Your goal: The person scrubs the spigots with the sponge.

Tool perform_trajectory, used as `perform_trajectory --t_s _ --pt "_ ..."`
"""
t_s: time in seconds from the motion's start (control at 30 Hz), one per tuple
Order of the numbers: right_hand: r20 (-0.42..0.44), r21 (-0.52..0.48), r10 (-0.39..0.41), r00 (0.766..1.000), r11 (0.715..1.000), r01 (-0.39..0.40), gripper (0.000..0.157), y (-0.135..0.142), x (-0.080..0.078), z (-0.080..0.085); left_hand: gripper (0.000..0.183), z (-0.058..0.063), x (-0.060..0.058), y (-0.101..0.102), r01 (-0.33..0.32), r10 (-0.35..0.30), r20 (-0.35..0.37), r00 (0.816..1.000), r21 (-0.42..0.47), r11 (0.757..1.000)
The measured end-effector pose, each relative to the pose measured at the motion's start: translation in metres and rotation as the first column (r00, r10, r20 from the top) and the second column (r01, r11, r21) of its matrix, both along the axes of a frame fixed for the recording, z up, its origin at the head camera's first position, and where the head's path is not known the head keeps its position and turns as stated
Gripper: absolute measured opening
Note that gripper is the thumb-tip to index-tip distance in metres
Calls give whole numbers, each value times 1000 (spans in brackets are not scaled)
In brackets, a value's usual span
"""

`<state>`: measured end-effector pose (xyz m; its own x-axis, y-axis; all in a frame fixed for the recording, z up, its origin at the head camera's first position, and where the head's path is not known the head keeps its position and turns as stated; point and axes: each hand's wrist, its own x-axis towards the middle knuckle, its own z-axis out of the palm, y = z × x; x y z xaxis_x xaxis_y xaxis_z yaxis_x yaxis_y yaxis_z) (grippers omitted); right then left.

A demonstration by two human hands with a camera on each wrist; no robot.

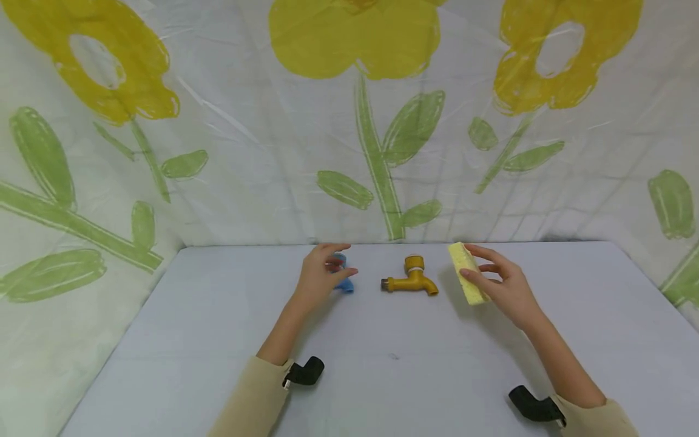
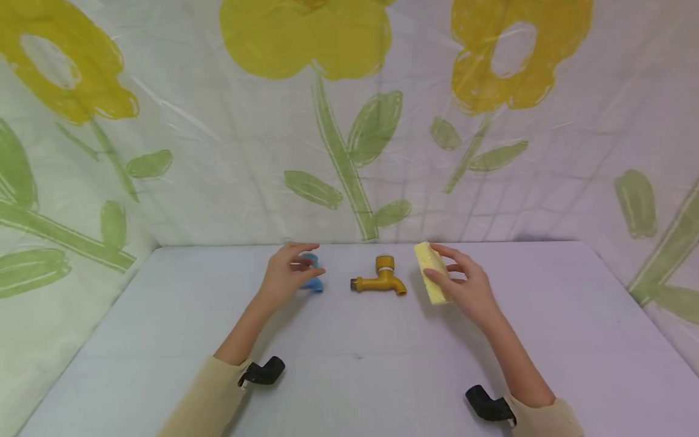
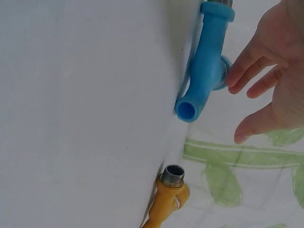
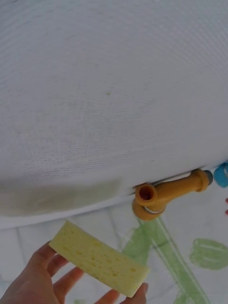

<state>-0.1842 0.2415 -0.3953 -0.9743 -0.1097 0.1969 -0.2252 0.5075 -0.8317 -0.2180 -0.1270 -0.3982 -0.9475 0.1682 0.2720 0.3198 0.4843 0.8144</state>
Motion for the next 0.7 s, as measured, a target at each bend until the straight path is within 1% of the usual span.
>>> perform_trajectory --t_s 0.17,0.27,0.37,0.53,0.7 --pt "11 -6 16 1000 1000 -16 56 -6 1 4 52 1 3 -22 -42 42 -19 999 -16 999" --pt "21 -14 22 1000 1000 -22 56 -10 2 6 51 2 6 -34 -66 65 -31 997 -42 997" --pt "24 -33 29 999 999 -28 56 -14 1 8 52 2 9 -45 -79 78 -18 997 -50 996" --pt "22 -54 42 999 998 -40 55 -22 -2 9 51 -2 10 -61 -68 72 45 996 -83 994" --pt "15 -58 56 998 997 -55 54 -31 -6 11 45 -8 11 -71 -26 39 126 991 -102 994"
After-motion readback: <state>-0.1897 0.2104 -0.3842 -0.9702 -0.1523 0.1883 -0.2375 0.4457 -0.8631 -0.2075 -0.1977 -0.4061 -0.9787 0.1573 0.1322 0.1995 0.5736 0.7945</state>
